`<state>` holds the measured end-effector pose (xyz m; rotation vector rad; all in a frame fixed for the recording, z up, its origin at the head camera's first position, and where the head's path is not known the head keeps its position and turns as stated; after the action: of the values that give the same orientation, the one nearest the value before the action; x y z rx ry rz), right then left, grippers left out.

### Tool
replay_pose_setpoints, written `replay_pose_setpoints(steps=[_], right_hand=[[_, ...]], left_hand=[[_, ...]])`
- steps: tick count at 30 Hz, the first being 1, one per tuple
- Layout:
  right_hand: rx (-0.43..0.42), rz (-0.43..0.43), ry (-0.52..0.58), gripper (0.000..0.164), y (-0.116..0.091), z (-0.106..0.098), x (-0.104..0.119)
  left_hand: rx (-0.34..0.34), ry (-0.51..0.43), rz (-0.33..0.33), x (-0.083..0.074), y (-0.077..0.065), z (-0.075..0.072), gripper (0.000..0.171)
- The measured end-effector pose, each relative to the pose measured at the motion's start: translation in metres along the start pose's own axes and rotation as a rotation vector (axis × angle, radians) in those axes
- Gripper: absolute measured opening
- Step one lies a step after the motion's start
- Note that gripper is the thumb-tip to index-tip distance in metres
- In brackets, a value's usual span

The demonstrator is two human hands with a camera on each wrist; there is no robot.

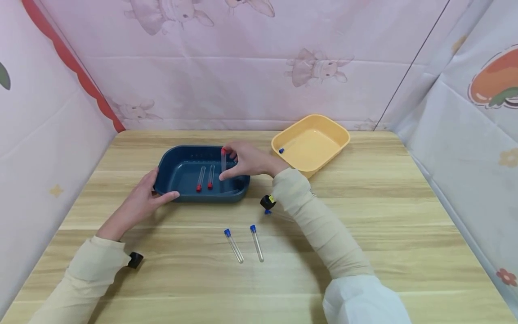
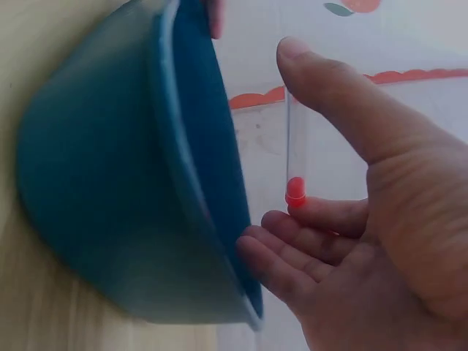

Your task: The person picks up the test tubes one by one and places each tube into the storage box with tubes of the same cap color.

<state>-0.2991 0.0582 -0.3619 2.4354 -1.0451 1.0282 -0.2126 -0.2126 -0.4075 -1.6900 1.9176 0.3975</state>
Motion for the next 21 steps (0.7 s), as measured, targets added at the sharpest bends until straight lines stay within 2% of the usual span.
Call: replay_pose_setpoints(steps=[21], right_hand=[[0.162,0.096,-0.280,0.093,0.029,0.032,-0.003]], left_hand=[[-0.010,0.005,0.003,-0.001,-0.001,0.000,0.111]])
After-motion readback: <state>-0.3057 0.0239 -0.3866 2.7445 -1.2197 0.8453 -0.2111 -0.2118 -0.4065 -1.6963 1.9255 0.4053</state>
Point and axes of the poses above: each hand's wrist, its own y-axis towards the middle knuckle, its own z-axis out of the palm, x = y × z, the point moved 6 cm from there along y, towards the middle knuckle, and after that the axes turned 4 degrees about y, right-handed, at the moved point
